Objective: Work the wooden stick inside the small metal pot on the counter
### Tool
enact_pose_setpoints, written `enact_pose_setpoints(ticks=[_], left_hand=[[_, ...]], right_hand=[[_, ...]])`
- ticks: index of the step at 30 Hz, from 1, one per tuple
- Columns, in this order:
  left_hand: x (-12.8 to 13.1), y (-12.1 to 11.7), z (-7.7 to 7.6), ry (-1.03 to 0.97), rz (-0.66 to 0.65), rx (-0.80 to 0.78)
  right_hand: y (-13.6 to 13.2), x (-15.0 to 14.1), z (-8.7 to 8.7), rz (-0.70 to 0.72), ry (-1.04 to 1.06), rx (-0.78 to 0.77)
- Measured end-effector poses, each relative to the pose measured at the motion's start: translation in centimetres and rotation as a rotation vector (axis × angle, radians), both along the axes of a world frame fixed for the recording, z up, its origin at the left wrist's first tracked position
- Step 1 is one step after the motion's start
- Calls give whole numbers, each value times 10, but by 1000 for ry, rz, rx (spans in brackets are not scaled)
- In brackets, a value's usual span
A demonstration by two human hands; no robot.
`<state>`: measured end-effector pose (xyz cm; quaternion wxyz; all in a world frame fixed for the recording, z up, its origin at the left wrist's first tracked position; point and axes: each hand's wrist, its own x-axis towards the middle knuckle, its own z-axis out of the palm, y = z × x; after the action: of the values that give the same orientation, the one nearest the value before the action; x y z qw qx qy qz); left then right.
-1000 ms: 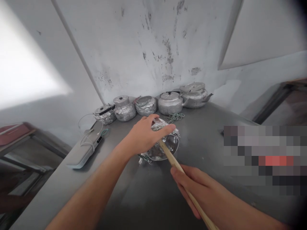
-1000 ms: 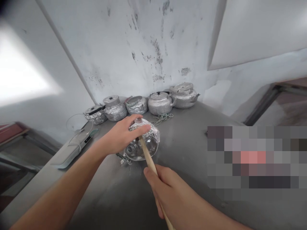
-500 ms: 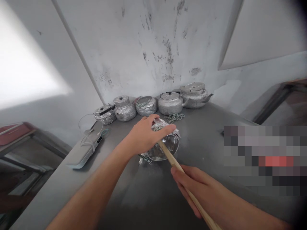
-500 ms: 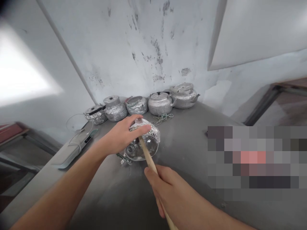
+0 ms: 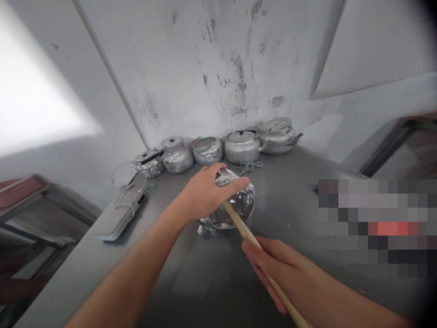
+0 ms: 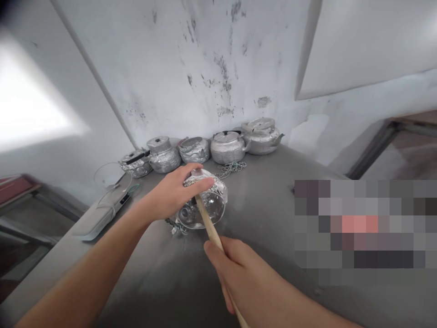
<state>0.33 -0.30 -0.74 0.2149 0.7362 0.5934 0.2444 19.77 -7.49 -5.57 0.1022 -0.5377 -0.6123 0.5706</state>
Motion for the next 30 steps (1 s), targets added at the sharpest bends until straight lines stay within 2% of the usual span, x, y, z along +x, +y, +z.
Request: enact_pose_setpoints(ticks=[7,20,30], left_hand=[[1,-1,0,10,1,-2],[-2,1,-2,-14,-17,-8],[-2,0,-2,-16,-8,-14]], right_hand=[[1,-1,-1,-19,16,-14],[4,-1,2,-64,27,81],[12,1,-1,-91,34,91]])
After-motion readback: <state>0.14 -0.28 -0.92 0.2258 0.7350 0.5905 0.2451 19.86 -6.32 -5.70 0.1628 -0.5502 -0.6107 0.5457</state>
